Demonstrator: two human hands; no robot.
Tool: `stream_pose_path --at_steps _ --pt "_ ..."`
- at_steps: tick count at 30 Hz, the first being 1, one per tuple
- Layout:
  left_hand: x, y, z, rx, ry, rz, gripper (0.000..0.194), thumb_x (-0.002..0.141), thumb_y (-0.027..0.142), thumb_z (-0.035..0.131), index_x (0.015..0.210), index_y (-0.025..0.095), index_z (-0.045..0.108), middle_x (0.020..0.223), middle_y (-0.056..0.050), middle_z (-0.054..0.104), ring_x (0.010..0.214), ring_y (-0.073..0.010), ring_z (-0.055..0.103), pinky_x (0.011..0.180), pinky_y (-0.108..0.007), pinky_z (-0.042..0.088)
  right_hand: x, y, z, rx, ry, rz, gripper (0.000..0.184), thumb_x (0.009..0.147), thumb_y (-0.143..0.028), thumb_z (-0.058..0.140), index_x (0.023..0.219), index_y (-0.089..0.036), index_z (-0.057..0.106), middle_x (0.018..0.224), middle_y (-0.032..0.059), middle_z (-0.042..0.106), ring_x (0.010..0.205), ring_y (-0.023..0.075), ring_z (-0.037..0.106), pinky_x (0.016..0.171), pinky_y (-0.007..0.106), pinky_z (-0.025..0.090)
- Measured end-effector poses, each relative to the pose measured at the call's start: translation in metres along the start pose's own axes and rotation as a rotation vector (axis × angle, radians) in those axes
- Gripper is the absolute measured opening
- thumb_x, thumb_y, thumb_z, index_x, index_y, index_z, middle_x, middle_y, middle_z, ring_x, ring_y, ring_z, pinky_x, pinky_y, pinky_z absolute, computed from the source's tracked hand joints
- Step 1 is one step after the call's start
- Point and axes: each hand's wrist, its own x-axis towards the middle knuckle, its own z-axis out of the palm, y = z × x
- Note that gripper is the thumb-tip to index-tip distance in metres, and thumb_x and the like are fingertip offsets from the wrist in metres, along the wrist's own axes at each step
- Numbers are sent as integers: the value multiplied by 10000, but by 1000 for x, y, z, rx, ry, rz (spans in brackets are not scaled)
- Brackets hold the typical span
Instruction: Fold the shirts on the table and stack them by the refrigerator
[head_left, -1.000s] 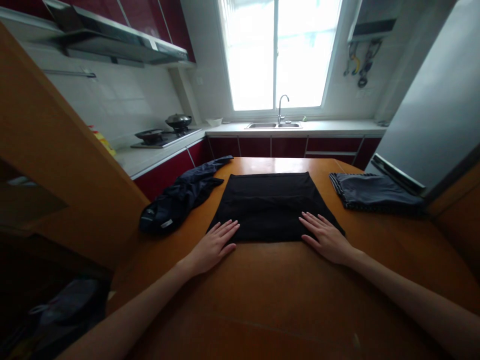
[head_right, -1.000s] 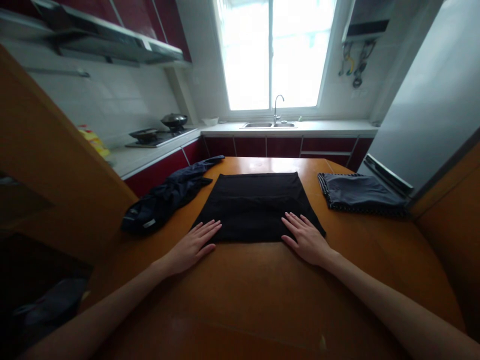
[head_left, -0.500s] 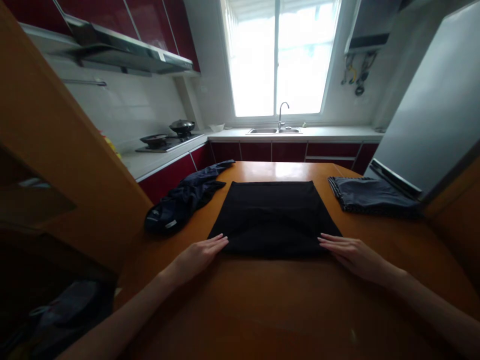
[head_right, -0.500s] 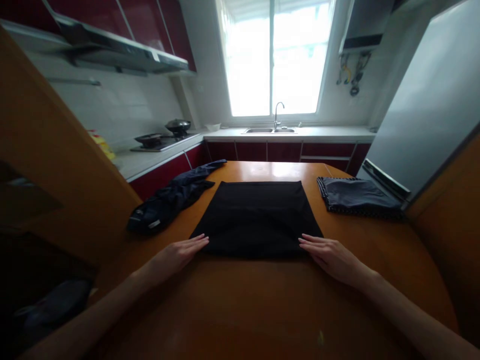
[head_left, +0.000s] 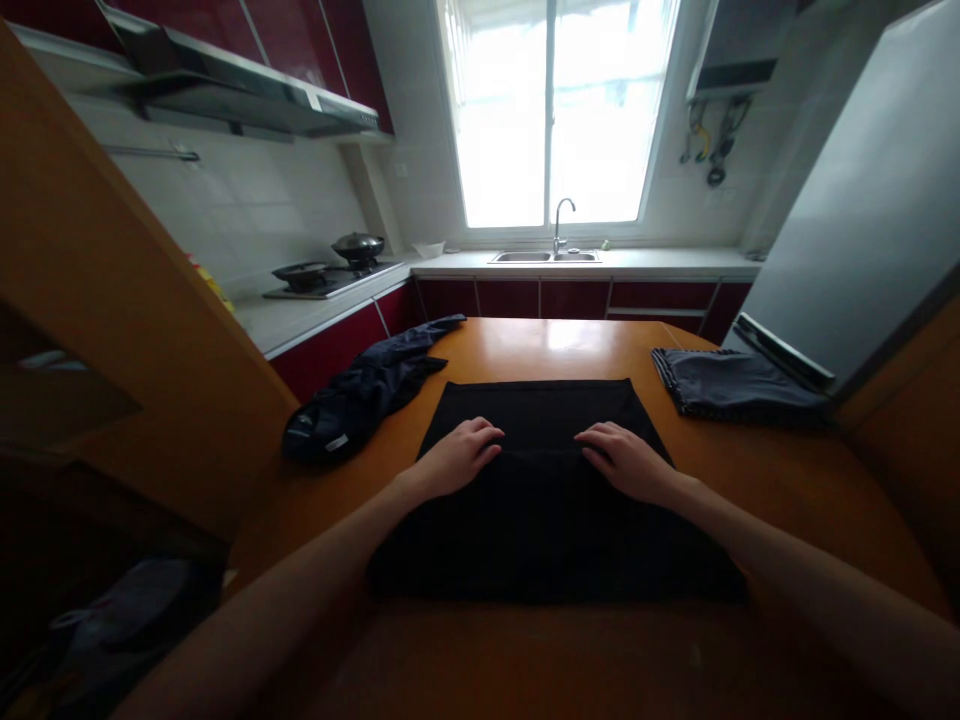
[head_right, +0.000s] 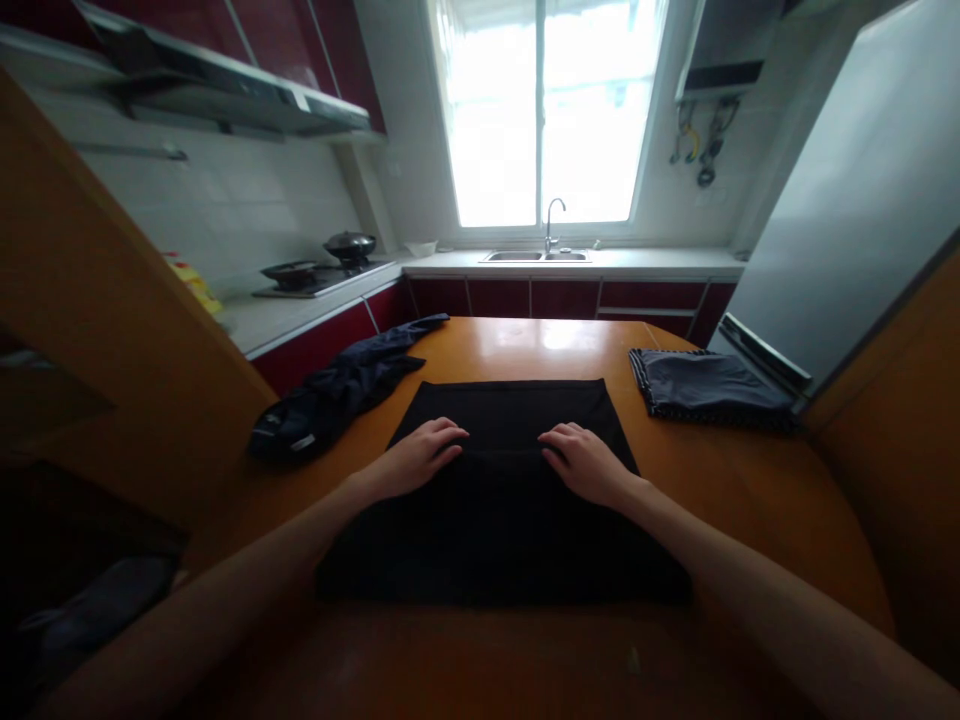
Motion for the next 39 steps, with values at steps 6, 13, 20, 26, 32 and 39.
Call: stream_pose_path --at_steps 6,13,20,26,32,39 --pt "23 -9 38 -42 -63 -17 237 1018 338 474 976 193 657 960 -53 648 907 -192 625 829 -292 490 19 4 27 -98 -64 23 258 1032 -293 430 892 -199 625 936 73 638 905 219 593 841 356 478" --pt "20 -11 31 -130 -217 -47 332 1024 398 477 875 179 677 852 -36 686 784 -168 631 718 -252 440 11 9 27 -71 -153 -28 331 1047 -319 378 771 -213 528 822 51 633 795 202 568 788 345 422" --pt "21 -13 31 -83 -221 75 414 1042 409 448 762 175 644 871 -24 633 797 -145 591 760 -262 408 6 6 19 -36 -185 -76 343 1032 -302 414 735 -206 556 822 40 644 851 199 553 847 372 366" --pt "16 -17 31 155 -140 25 379 1037 413 460 831 189 687 965 -49 640 933 -201 586 865 -340 425 5 8 22 -178 -104 -46 328 1018 -343 468 756 -201 604 879 60 639 907 215 556 880 381 371" --pt "3 20 22 172 -49 119 347 1059 340 389 1316 217 588 1355 -105 592 1251 -244 540 1102 -433 364 0 -11 10 -218 -2 9 268 1015 -346 453 985 -201 677 1063 120 670 1031 272 591 945 446 423" --pt "-17 54 34 60 -374 366 624 974 483 560 1547 389 332 1667 -41 180 1534 -308 141 1221 -591 68 -27 -56 32 -73 -164 -167 723 994 -461 478 1605 -210 187 1644 132 251 1520 292 197 1214 534 214"
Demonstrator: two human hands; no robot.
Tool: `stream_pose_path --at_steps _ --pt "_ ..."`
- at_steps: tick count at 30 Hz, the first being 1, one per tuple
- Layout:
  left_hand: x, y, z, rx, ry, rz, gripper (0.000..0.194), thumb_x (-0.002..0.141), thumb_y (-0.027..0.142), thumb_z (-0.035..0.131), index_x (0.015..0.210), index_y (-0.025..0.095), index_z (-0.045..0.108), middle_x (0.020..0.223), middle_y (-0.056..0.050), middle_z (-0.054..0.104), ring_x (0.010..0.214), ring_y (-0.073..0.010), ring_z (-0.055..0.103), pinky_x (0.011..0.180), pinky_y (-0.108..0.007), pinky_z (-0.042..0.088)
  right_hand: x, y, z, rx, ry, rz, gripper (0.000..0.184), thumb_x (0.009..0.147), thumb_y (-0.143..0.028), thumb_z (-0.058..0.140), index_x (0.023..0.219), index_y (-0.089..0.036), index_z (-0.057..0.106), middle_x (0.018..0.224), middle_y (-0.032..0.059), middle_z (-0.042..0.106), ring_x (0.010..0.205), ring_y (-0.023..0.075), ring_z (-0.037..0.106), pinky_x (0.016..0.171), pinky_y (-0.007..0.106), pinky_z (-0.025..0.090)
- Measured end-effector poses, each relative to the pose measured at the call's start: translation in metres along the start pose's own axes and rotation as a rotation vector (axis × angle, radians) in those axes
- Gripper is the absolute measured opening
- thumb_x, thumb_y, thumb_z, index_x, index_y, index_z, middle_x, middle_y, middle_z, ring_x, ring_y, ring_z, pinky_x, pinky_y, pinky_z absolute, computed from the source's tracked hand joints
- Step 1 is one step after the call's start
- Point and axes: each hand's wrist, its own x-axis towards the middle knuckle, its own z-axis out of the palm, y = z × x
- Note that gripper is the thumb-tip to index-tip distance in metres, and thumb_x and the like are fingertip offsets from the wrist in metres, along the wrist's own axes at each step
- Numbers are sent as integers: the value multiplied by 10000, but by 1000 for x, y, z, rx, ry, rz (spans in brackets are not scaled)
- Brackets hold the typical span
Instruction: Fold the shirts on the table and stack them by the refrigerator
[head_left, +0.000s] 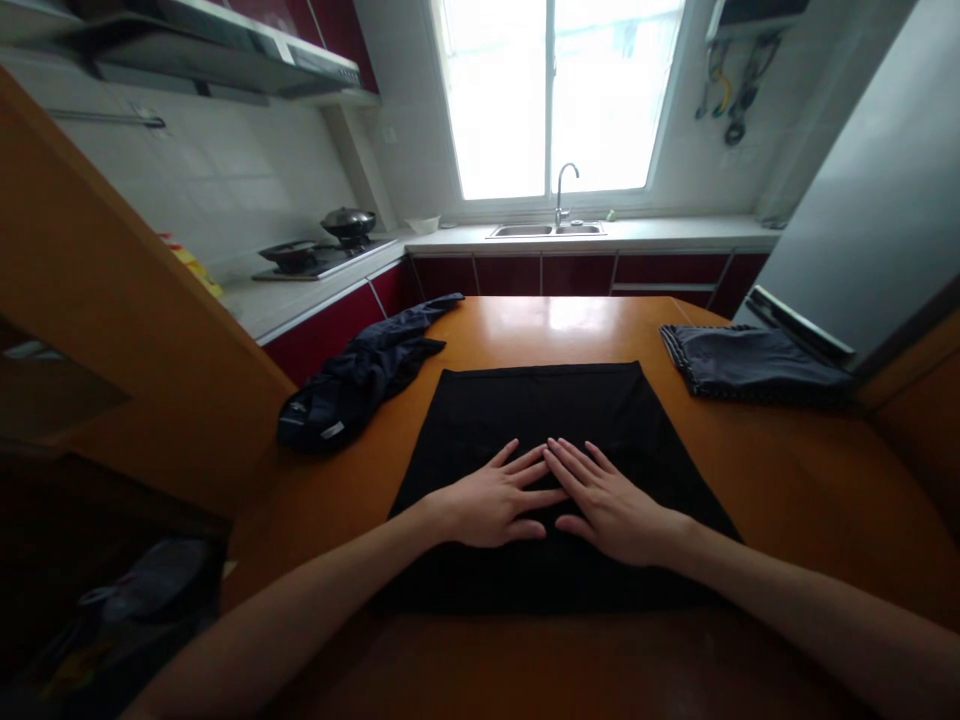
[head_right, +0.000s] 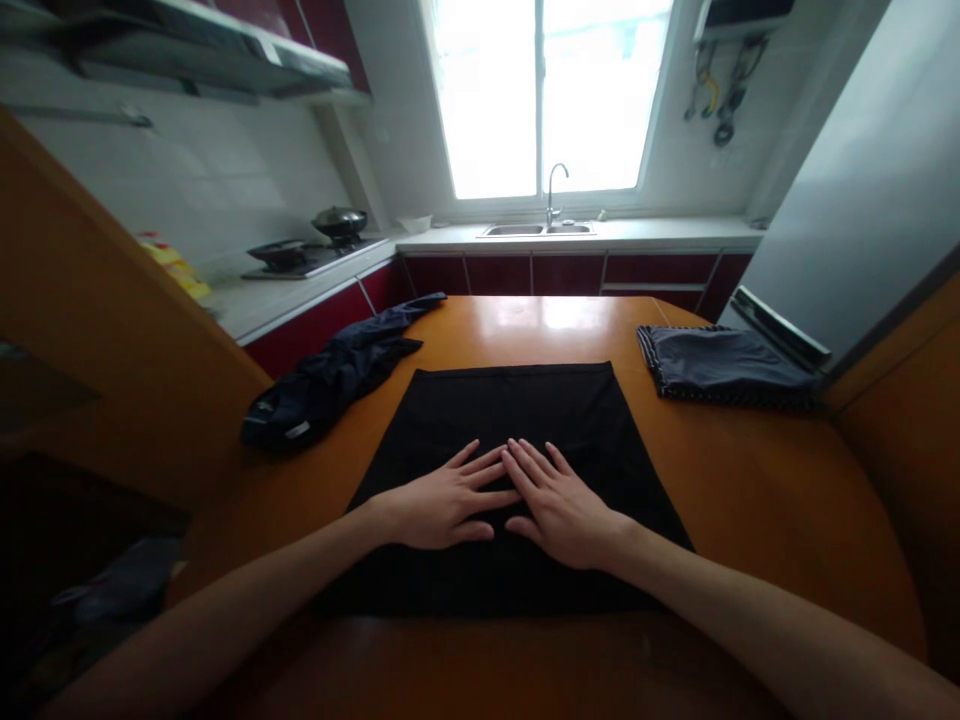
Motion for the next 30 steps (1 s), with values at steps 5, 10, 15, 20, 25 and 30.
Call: stream_pose_path --at_steps 5,10,15,20,25,30 --pt "-4 -5 4 0 41 -8 646 981 520 531 1565 401 282 1663 -31 196 1534 -309 137 1224 -578 72 -7 3 17 -4 -2 91 776 996 -537 431 1618 -189 125 1654 138 182 1531 266 151 1232 508 195" --pt "-30 -19 21 35 172 -306 661 1030 519 403 1604 274 184 1644 -86 261 1509 -273 238 1221 -464 195 -28 32 13 -77 45 285 705 1001 -580 388 1575 -179 304 1613 141 320 1499 274 270 1226 523 197" --pt "-53 -46 14 57 361 -560 438 1030 479 401 1331 209 568 1237 -103 628 1169 -270 570 1055 -442 401 -48 70 1 -48 140 394 479 1023 -470 375 1399 -235 556 1469 115 532 1364 304 466 1144 551 327" --pt "-56 -78 -1 -98 339 -564 350 997 467 449 926 210 676 927 -54 640 900 -213 614 852 -340 478 -41 93 -11 64 168 381 268 976 -364 484 1076 -233 696 1060 98 682 1023 262 606 914 419 480" --pt "-63 -92 0 -136 286 -526 411 977 505 463 780 204 662 840 -37 623 792 -184 605 752 -291 465 -33 97 -12 -19 117 477 283 973 -354 471 814 -220 663 894 74 658 910 248 595 816 397 429" --pt "-64 -84 1 92 204 -640 474 1002 490 403 735 198 664 845 -58 620 812 -207 607 777 -330 447 -32 97 -9 -103 110 507 329 960 -357 464 727 -221 651 886 81 645 917 261 569 815 410 400"
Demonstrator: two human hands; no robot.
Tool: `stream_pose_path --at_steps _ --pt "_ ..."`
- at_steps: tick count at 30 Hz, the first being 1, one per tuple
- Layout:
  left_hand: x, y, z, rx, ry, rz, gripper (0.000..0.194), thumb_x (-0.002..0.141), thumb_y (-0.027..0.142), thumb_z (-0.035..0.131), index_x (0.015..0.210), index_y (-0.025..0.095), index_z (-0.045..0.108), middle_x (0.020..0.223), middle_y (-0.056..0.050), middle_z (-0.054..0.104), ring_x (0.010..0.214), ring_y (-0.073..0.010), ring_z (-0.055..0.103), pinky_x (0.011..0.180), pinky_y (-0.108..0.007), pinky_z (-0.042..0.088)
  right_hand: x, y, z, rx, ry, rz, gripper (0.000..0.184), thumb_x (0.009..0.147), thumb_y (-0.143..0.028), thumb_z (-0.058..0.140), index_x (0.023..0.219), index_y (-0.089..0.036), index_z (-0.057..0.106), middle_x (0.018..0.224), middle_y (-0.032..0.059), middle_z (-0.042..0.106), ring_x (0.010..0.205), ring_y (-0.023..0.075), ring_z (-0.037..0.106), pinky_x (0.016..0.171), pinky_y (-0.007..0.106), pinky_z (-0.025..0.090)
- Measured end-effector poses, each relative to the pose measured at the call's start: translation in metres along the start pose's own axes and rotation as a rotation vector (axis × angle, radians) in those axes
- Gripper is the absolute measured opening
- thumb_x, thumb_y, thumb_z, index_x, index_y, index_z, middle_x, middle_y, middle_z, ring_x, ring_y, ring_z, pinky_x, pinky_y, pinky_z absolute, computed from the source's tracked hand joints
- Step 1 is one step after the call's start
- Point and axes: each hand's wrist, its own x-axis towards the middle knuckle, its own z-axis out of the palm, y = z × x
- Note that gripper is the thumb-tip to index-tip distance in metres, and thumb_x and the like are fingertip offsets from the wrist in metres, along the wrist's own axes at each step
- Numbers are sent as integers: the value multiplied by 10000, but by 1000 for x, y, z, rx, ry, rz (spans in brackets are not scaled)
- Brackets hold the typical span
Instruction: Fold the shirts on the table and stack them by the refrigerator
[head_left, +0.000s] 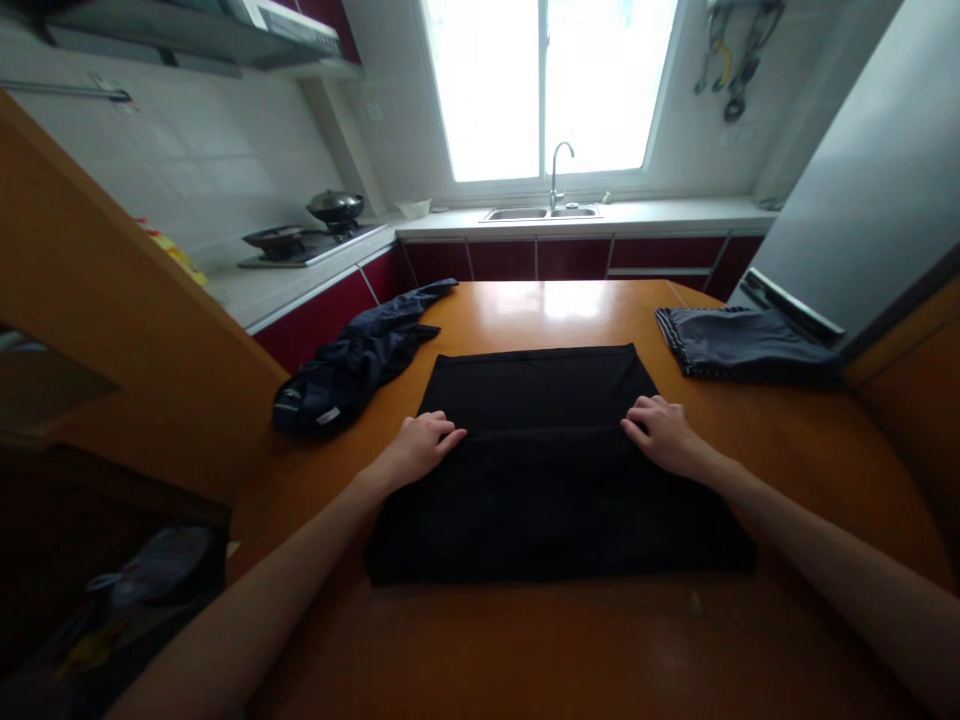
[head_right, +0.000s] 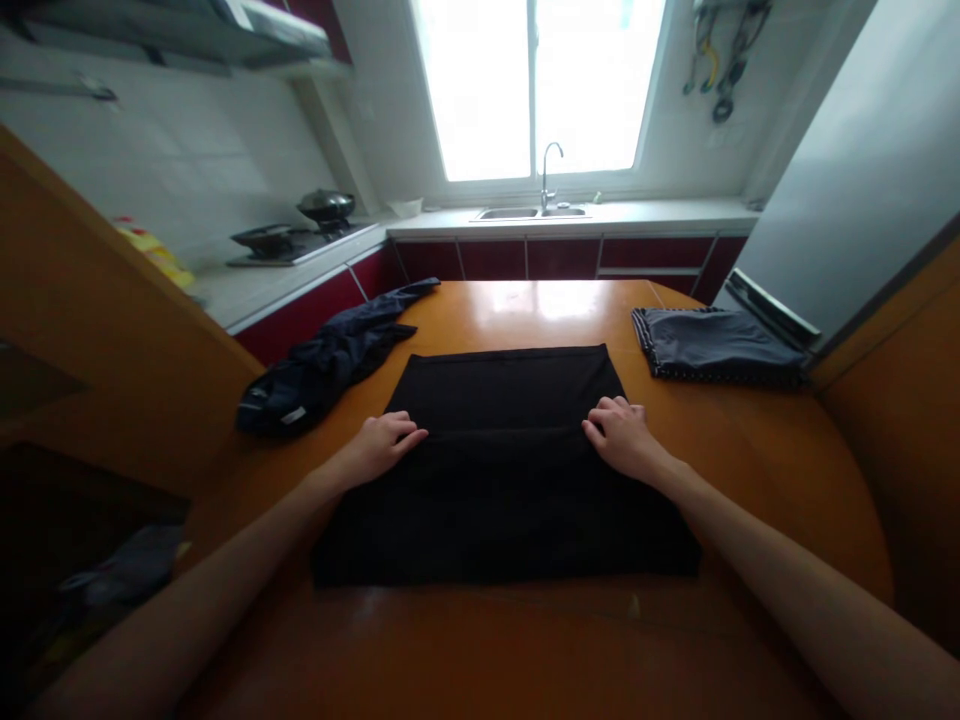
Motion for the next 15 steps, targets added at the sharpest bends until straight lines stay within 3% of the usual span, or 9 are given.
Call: stream_pose_path --at_steps 3,5,8,11,13,15 --pt "-5 8 -2 150 38 -102 420 977 517 463 835 186 679 934 -100 633 898 -266 606 860 -417 452 -2 -1 -3 -33 34 24 263 934 -387 511 797 -221 663 919 92 650 926 282 567 815 432 414" --pt "-9 16 -6 174 134 -157 408 982 510 465 966 167 685 1047 -146 639 1007 -313 596 937 -491 437 -4 -5 -8 -44 74 40 263 949 -390 494 871 -213 673 964 108 660 944 293 581 844 461 429" --pt "-14 35 -11 71 229 33 441 1020 454 420 1313 169 589 1377 -177 553 1303 -333 486 1115 -523 332 -12 -22 -19 -9 179 -46 303 985 -355 443 1095 -205 681 1172 138 659 1130 319 572 984 513 411" --pt "-19 56 -10 -62 80 338 557 1038 456 408 1556 269 326 1600 -90 357 1488 -271 291 1215 -475 215 -23 -47 -23 76 128 -274 436 1008 -342 418 1416 -239 531 1475 108 521 1396 301 417 1140 513 328" --pt "-21 65 -4 -90 -32 396 623 1029 490 430 1592 322 222 1643 -57 273 1520 -265 218 1227 -481 176 -30 -61 -18 109 -2 -391 535 1018 -381 415 1541 -277 372 1582 67 403 1476 273 316 1189 512 281" --pt "-22 68 3 -85 -83 373 646 1026 509 431 1599 338 187 1661 -48 213 1529 -266 181 1230 -485 152 -34 -67 -11 110 -103 -423 587 1027 -437 400 1582 -285 282 1620 54 332 1500 255 270 1207 515 257"
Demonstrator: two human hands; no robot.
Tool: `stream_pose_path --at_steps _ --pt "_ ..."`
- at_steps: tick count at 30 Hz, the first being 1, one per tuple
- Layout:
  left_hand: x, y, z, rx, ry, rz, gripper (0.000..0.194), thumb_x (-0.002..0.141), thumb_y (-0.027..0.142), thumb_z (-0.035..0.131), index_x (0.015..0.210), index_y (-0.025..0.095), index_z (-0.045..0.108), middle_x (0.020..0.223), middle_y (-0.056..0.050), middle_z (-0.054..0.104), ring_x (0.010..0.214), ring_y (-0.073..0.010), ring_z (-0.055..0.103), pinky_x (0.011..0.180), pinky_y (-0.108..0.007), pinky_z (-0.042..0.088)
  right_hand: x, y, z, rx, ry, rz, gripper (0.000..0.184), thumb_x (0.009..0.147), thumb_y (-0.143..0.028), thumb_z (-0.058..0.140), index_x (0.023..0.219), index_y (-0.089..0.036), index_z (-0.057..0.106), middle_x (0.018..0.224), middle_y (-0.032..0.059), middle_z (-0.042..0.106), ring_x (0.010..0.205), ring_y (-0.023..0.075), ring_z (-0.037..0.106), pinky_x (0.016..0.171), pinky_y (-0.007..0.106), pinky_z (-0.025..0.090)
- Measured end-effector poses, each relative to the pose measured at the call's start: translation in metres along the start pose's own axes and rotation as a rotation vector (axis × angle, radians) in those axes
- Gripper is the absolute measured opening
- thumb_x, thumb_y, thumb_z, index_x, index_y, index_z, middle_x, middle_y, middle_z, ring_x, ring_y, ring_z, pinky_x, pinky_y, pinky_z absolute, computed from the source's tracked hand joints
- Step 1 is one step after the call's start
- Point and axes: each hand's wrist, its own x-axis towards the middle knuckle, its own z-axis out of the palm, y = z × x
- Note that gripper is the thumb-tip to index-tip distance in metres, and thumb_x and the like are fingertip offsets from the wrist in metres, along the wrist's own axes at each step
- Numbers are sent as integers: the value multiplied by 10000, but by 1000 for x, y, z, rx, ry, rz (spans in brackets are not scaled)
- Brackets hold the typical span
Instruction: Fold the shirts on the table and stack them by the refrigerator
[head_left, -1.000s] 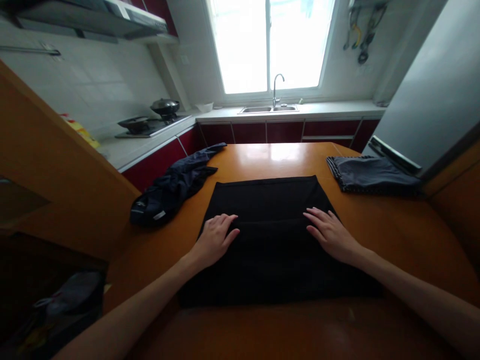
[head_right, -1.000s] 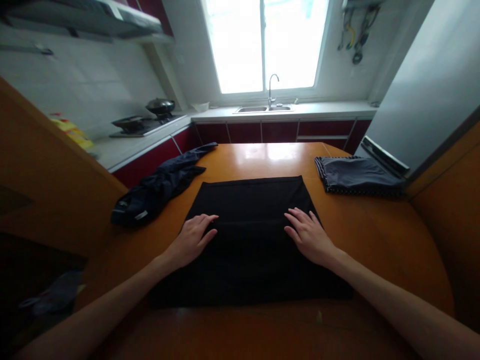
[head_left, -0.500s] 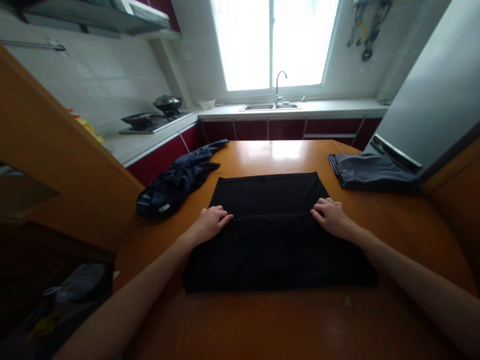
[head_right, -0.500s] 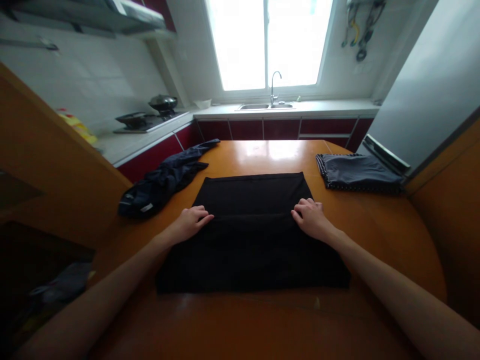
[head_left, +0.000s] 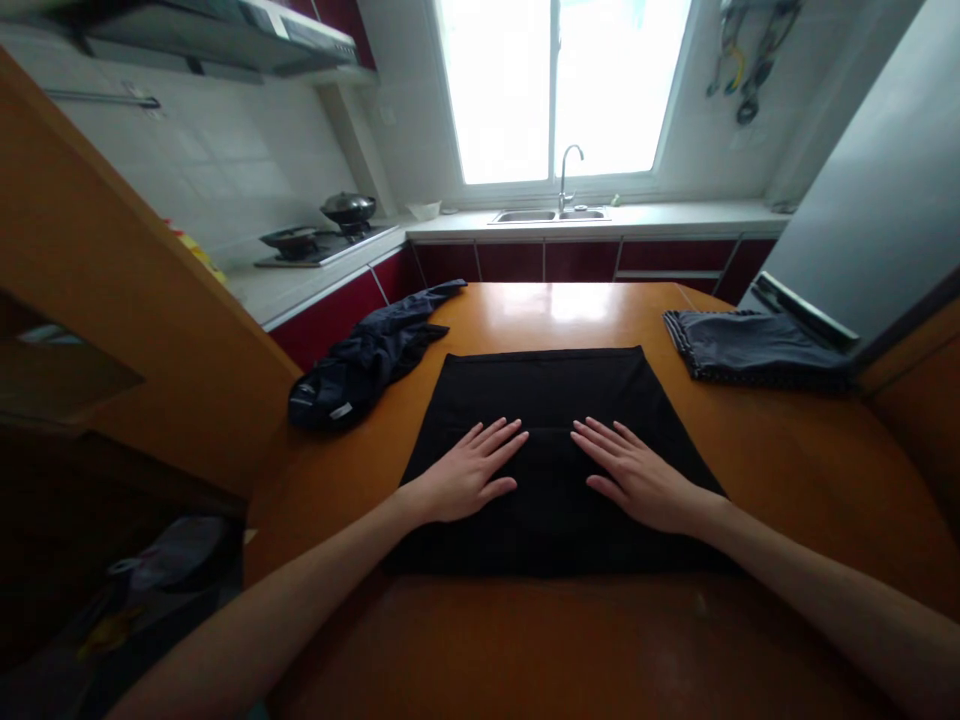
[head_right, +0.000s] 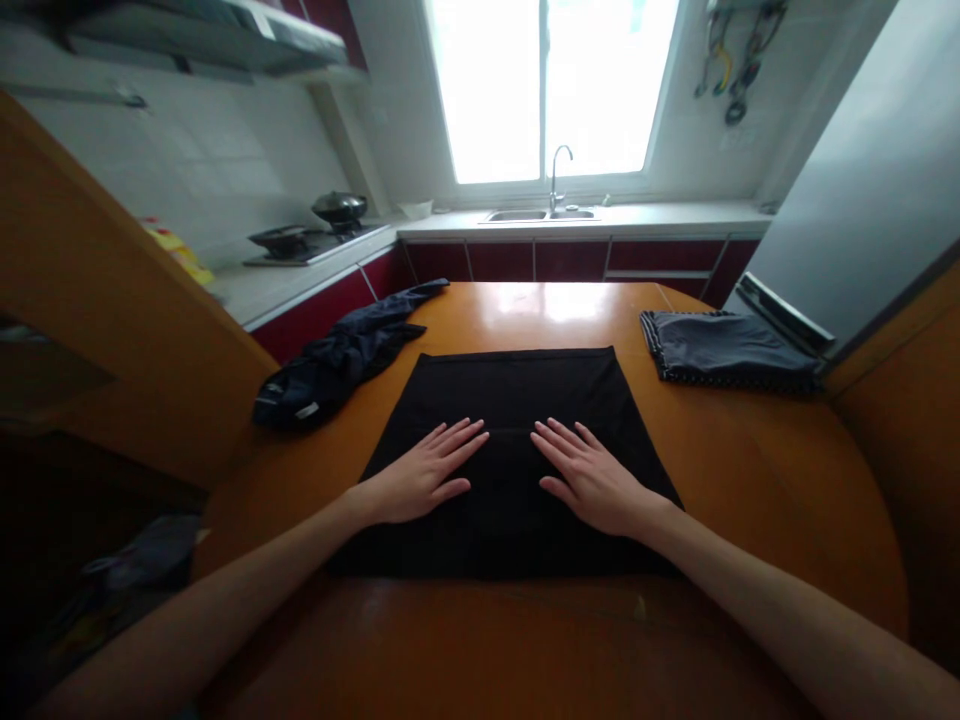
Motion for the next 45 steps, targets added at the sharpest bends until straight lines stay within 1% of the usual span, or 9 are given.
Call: stream_pose_path --at_steps 5,9,13,16,20,26,33,41,45 --pt "-1 -17 7 22 7 -129 611 1049 511 342 1601 287 205 1649 -64 241 1528 -247 187 1229 -478 141 -2 21 12 -39 -25 119 588 1031 -510 357 1570 -280 315 1611 67 337 1503 251 260 1219 544 204" --pt "-3 -57 1 11 28 -294 568 1044 493 323 1550 236 355 1639 -84 259 1521 -310 197 1200 -580 155 -5 54 12 -82 5 267 549 1035 -488 322 1528 -261 404 1608 77 341 1504 276 253 1196 592 215" --pt "-8 -100 -13 -85 346 -482 494 1008 384 369 1352 103 585 1450 -160 551 1363 -283 489 1152 -453 340 -7 88 5 -42 174 388 506 1022 -414 333 1403 -174 565 1511 147 490 1429 314 404 1154 574 315" --pt "-11 -110 -22 -155 572 -499 403 974 353 427 1169 116 688 1216 -132 700 1135 -243 644 1029 -357 465 -8 107 -2 38 362 415 428 975 -389 422 1182 -139 701 1244 175 684 1185 315 618 1044 484 457" --pt "-9 -95 -20 -231 431 -337 330 947 433 521 1034 191 727 1036 -74 722 946 -218 667 881 -326 516 -7 110 -7 188 323 361 336 912 -430 521 950 -190 753 963 107 740 906 273 684 857 408 527" --pt "-1 -77 -10 -228 234 -200 304 919 473 564 868 195 677 884 -49 657 841 -200 612 799 -321 486 -5 97 -6 207 191 318 322 869 -514 588 848 -232 742 853 57 731 832 241 657 782 367 493" --pt "-1 -82 -7 -250 223 -260 226 892 426 590 862 209 641 911 -39 669 878 -214 616 796 -326 471 -2 95 -4 155 182 346 263 875 -451 563 807 -227 683 795 57 688 790 233 631 750 359 477" --pt "2 -79 -5 -306 333 -291 213 909 407 543 858 204 583 870 -42 634 833 -216 605 778 -338 476 2 94 -2 172 357 298 185 925 -360 525 823 -219 590 848 65 654 817 225 614 761 347 465" --pt "4 -77 -3 -238 319 -325 187 911 372 543 833 204 568 888 -50 621 855 -225 597 783 -351 464 7 95 2 96 347 300 175 921 -341 532 805 -221 589 844 68 652 822 241 609 773 373 451"
